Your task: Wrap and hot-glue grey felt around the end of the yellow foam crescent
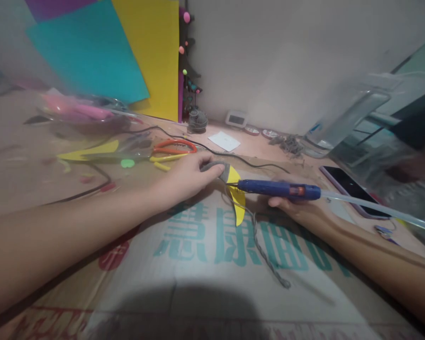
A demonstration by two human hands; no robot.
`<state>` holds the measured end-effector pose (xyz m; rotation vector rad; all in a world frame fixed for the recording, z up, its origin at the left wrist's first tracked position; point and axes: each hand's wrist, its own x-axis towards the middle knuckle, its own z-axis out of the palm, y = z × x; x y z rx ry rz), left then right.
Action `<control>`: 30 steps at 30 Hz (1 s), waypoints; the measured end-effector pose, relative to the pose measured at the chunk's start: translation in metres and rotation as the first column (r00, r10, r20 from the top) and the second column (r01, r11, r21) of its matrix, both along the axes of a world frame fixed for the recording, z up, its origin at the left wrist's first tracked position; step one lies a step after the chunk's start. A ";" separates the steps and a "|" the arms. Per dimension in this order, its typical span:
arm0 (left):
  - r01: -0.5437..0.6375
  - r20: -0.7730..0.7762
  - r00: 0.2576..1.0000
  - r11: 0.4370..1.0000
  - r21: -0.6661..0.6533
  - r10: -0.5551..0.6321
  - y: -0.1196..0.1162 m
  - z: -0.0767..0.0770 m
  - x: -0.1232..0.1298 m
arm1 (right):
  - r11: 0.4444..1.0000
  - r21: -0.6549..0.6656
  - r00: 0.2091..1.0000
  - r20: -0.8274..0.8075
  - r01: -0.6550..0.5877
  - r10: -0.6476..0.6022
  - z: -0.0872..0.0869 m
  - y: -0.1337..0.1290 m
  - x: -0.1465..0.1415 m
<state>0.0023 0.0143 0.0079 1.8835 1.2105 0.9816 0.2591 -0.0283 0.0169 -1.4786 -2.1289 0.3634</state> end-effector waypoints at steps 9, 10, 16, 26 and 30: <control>0.027 0.039 0.999 0.999 0.039 -0.029 0.001 0.000 0.000 | 0.999 0.015 0.997 0.064 0.029 -0.030 -0.001 0.000 0.001; 0.024 0.021 0.999 0.999 0.036 -0.025 0.001 0.000 0.000 | 1.000 0.013 0.998 0.067 0.017 -0.018 -0.001 0.000 0.000; 0.019 -0.062 0.998 0.999 -0.029 -0.021 -0.003 0.005 0.000 | 0.998 0.068 0.999 0.038 0.011 -0.014 -0.003 0.002 0.001; 0.025 -0.070 0.997 0.999 -0.035 -0.027 -0.002 0.004 -0.001 | 0.999 0.033 0.999 -0.033 0.003 -0.002 -0.004 0.002 0.002; 0.018 -0.072 0.997 0.999 -0.029 -0.020 -0.002 0.003 -0.001 | 1.000 0.023 1.000 0.002 0.019 -0.019 -0.004 0.002 0.001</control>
